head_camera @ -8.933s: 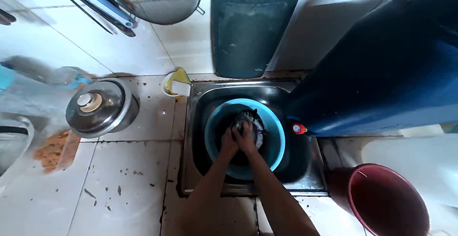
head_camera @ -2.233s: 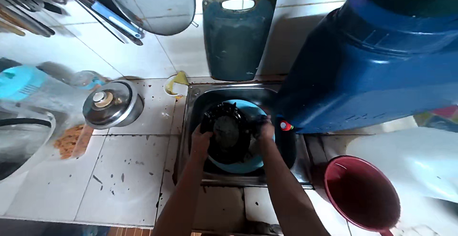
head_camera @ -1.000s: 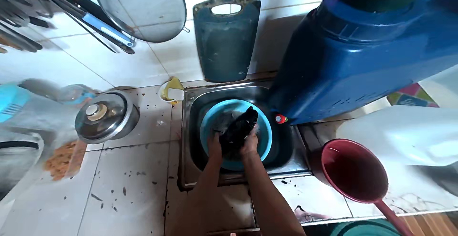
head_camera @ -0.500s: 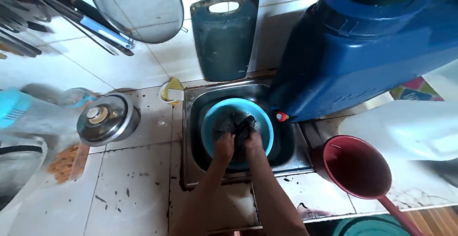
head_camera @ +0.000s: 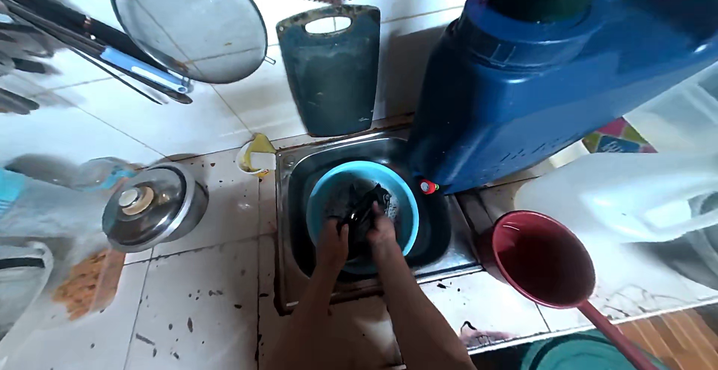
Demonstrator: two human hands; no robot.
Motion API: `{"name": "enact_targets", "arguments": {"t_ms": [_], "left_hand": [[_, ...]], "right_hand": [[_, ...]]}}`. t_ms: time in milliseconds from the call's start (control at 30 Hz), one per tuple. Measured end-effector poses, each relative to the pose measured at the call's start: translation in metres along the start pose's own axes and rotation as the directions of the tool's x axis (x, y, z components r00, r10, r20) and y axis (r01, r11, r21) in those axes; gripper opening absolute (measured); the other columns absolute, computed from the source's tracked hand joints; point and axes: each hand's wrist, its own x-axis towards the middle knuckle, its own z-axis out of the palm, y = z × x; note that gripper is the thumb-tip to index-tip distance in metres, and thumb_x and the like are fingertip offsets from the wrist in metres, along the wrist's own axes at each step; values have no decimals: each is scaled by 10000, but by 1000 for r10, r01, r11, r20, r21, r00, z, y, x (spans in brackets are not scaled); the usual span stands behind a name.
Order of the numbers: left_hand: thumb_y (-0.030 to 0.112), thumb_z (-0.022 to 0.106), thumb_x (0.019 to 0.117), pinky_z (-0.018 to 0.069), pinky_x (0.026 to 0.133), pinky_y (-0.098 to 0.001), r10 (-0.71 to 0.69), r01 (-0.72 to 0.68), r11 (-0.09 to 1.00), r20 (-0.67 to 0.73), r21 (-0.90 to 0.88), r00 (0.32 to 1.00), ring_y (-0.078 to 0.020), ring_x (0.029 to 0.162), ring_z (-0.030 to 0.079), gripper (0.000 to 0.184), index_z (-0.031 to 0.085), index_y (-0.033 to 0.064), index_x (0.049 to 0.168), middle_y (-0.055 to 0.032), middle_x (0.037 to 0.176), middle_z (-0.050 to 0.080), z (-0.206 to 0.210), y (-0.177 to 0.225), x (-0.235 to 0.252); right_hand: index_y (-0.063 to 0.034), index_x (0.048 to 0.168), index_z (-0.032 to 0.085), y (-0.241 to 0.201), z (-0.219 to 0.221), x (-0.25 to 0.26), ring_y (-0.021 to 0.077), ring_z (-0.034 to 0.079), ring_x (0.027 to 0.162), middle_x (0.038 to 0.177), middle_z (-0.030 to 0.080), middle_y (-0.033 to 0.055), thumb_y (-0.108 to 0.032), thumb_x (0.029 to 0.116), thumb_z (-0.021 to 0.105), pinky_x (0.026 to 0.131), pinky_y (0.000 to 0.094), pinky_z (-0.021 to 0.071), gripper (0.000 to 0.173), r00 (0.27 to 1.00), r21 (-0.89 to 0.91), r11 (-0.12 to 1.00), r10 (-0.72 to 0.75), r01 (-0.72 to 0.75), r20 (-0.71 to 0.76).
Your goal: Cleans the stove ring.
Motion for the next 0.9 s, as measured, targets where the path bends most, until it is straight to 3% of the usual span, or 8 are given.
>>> {"name": "enact_targets", "arguments": {"t_ms": [100, 200, 300, 400, 500, 600, 733, 900], "left_hand": [[351, 608, 1015, 473, 1070, -528, 93, -91, 995, -63, 32, 994, -426, 1240, 591, 593, 505, -104, 1382, -316, 1323, 587, -28, 8, 13], [403, 406, 1107, 456, 1072, -551, -20, -37, 958, 194, 285, 981, -391, 1262, 599, 530, 584, -40, 1336, -258, 1303, 631, -37, 37, 33], [328, 332, 1133, 460, 1067, -550, -26, -71, 909, 228, 410, 973, -396, 1277, 597, 501, 600, -44, 1338, -256, 1338, 625, -25, 46, 28], [274, 435, 1105, 519, 975, -559, 109, -126, 906, 66, 403, 992, -419, 1145, 671, 430, 671, -74, 1194, -268, 1172, 696, -5, 40, 9], [178, 555, 1040, 558, 862, -583, 303, -225, 914, -200, 338, 932, -453, 953, 723, 337, 714, -114, 980, -284, 939, 724, 15, 27, 7], [212, 500, 1077, 541, 957, -550, 169, -108, 952, -197, 285, 966, -429, 1074, 701, 375, 706, -101, 1105, -280, 1088, 718, -2, 46, 13], [299, 362, 1128, 471, 1062, -529, -57, 30, 941, 70, 337, 996, -378, 1244, 622, 460, 620, -37, 1308, -247, 1295, 651, -25, 70, 13], [253, 435, 1106, 503, 1006, -543, 145, -163, 932, 80, 324, 986, -405, 1159, 665, 410, 670, -69, 1200, -265, 1181, 694, -2, 62, 7]], "right_hand": [[-7, 1477, 412, 20, -3, -14, 237, 639, 1058, 1247, 621, 193, -173, 1071, 544, 909, 421, 549, 458, 995, -150, 986, -54, 67, 88], [11, 1420, 443, 26, -2, -20, 205, 657, 952, 1145, 641, 175, -77, 1046, 562, 837, 389, 570, 402, 987, -158, 984, -54, 77, 149], [-6, 1303, 508, 3, -3, -15, 188, 643, 861, 1027, 638, 129, -98, 1064, 520, 759, 377, 567, 256, 984, -146, 989, 46, -20, 174], [-78, 1165, 532, -23, -2, -10, 179, 639, 762, 890, 619, 82, -234, 1085, 470, 655, 376, 567, 186, 973, 37, 978, 198, -204, 121], [-54, 1203, 528, -9, 1, -18, 173, 642, 785, 921, 626, 91, -227, 1092, 475, 688, 360, 570, 212, 990, 58, 993, 97, -103, 105], [42, 1327, 517, 15, -8, -40, 180, 680, 842, 991, 683, 147, -139, 1078, 515, 777, 368, 586, 308, 966, -258, 961, -33, 102, 257], [41, 1199, 582, 13, -19, -46, 156, 671, 794, 927, 679, 119, -93, 1046, 571, 742, 342, 583, 203, 948, -392, 903, -47, 174, 314], [-76, 1247, 514, -16, -31, -6, 193, 642, 879, 1010, 625, 93, -301, 1111, 392, 759, 405, 569, 290, 995, 181, 982, 41, -57, 88]]}}
